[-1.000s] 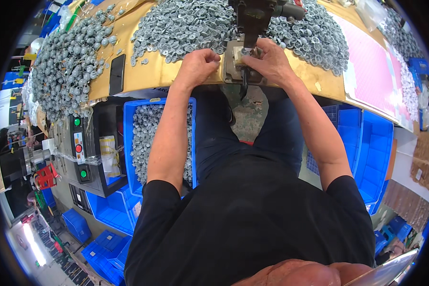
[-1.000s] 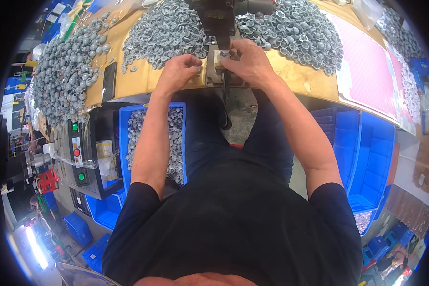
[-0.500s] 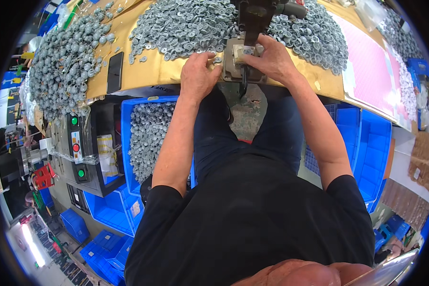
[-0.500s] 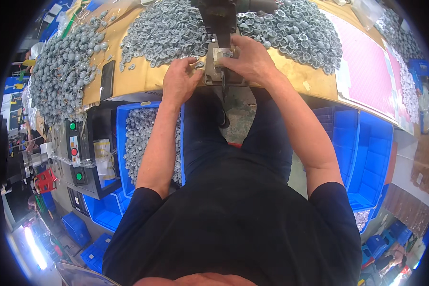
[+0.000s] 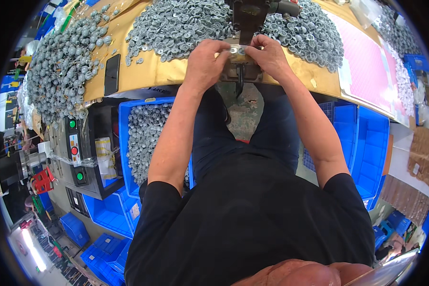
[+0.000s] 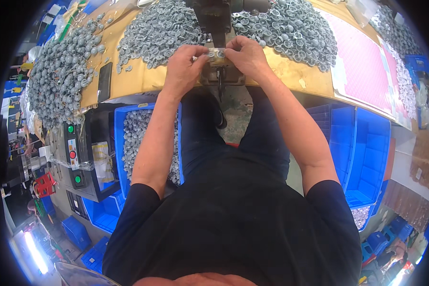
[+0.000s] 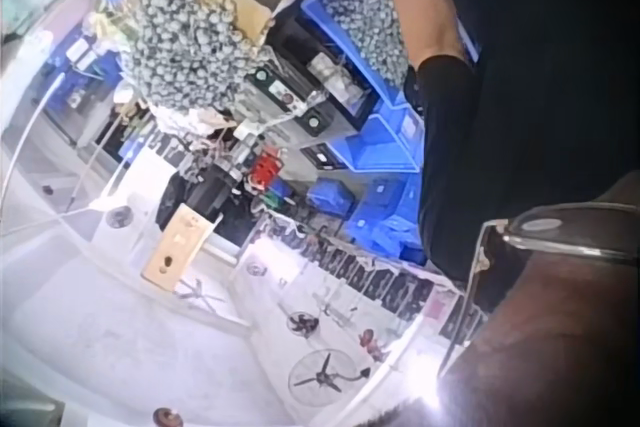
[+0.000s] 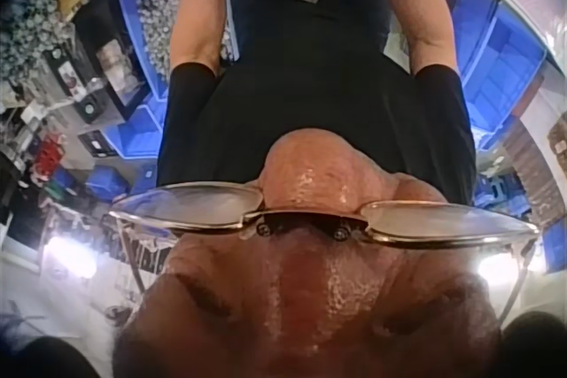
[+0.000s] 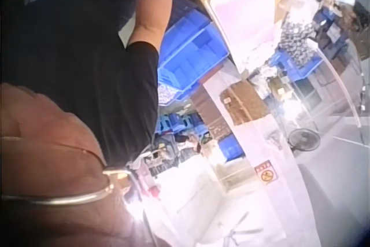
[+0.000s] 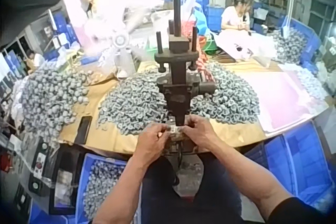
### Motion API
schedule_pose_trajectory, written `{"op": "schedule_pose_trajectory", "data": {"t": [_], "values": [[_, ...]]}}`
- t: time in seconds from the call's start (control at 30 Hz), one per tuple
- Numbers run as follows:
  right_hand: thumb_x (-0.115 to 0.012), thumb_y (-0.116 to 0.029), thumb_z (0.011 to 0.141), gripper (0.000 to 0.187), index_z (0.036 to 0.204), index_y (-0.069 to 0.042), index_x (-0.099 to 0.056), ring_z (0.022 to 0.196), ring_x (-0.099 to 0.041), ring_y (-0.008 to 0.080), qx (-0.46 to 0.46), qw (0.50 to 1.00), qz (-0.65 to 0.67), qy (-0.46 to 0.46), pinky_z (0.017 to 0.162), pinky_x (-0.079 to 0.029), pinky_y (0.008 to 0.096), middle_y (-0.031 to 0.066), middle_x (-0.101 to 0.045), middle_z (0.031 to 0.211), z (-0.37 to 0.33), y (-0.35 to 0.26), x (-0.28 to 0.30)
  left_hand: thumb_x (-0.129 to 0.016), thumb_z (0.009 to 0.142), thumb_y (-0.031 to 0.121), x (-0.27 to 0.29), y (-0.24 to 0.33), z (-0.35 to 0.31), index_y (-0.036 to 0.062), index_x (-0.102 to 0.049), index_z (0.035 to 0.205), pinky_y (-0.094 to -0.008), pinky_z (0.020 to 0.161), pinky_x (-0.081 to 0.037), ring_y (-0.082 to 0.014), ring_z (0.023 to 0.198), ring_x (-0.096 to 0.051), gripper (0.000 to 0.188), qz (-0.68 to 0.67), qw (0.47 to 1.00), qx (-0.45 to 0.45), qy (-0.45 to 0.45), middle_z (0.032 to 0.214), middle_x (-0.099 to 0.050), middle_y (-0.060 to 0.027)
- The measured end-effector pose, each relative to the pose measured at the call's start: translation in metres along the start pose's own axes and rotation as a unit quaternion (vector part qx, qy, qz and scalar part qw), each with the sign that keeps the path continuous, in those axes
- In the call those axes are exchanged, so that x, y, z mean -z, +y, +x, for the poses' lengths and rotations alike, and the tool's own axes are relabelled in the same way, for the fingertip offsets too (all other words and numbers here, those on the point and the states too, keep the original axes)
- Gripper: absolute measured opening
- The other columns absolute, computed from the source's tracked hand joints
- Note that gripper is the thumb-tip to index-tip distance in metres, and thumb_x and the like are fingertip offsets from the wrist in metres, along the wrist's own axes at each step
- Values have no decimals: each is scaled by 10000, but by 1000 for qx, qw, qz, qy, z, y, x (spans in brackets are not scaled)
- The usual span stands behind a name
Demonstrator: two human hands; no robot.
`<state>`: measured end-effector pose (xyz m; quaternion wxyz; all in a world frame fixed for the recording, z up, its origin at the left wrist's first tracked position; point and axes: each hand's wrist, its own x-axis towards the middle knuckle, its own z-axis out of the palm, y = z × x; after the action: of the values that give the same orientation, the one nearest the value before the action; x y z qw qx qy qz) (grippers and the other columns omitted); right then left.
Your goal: The person repeatedly positions components into a press machine fixture by hand and pulls the lever to fasten them.
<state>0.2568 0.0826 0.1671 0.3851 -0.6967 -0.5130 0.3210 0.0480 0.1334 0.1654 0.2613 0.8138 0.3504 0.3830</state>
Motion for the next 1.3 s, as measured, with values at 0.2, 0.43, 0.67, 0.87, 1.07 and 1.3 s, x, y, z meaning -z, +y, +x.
{"op": "schedule_pose_trajectory", "data": {"t": [0.2,0.43,0.67,0.87,1.07,1.3], "values": [[-736,-201,888,194,996,-39,-741,737,-663,137,8,999,41,-1,693,-541,324,49,-737,857,1,9,-3,-735,895,148,-13,5,12,49,-757,1044,-424,825,-550,-340,919,-690,180,-3,1000,7,-25,970,-706,-141],[-735,-197,888,201,1000,-31,-741,752,-673,140,0,1000,26,0,696,-544,323,50,-738,858,2,6,1,-759,886,199,-9,11,21,29,-756,1011,-428,790,-535,-357,897,-689,211,56,997,-4,-61,945,-701,-162],[-731,-206,897,184,992,-49,-744,636,-638,110,-13,998,42,-41,570,-509,295,32,-703,766,8,1,10,-742,899,209,-5,8,21,57,-764,1012,-461,844,-543,-371,934,-686,191,57,996,7,-73,970,-706,-151],[-737,-213,895,187,989,-51,-743,604,-627,105,20,998,49,-20,528,-499,287,33,-691,739,11,10,4,-780,872,209,-8,6,21,36,-764,1015,-433,786,-531,-357,902,-688,225,42,998,-8,-53,935,-704,-162],[-738,-207,894,183,984,-48,-742,611,-630,105,-1,998,53,-28,532,-503,291,33,-689,741,9,6,7,-782,869,204,-11,8,21,28,-764,1009,-430,785,-531,-359,897,-687,225,50,997,-6,-59,931,-704,-168],[-743,-208,888,189,977,-41,-738,591,-628,111,5,998,57,-26,527,-506,294,35,-688,729,11,10,6,-761,882,227,-7,8,18,59,-769,1016,-452,845,-546,-362,944,-694,215,9,997,38,-62,972,-718,-158]]}}
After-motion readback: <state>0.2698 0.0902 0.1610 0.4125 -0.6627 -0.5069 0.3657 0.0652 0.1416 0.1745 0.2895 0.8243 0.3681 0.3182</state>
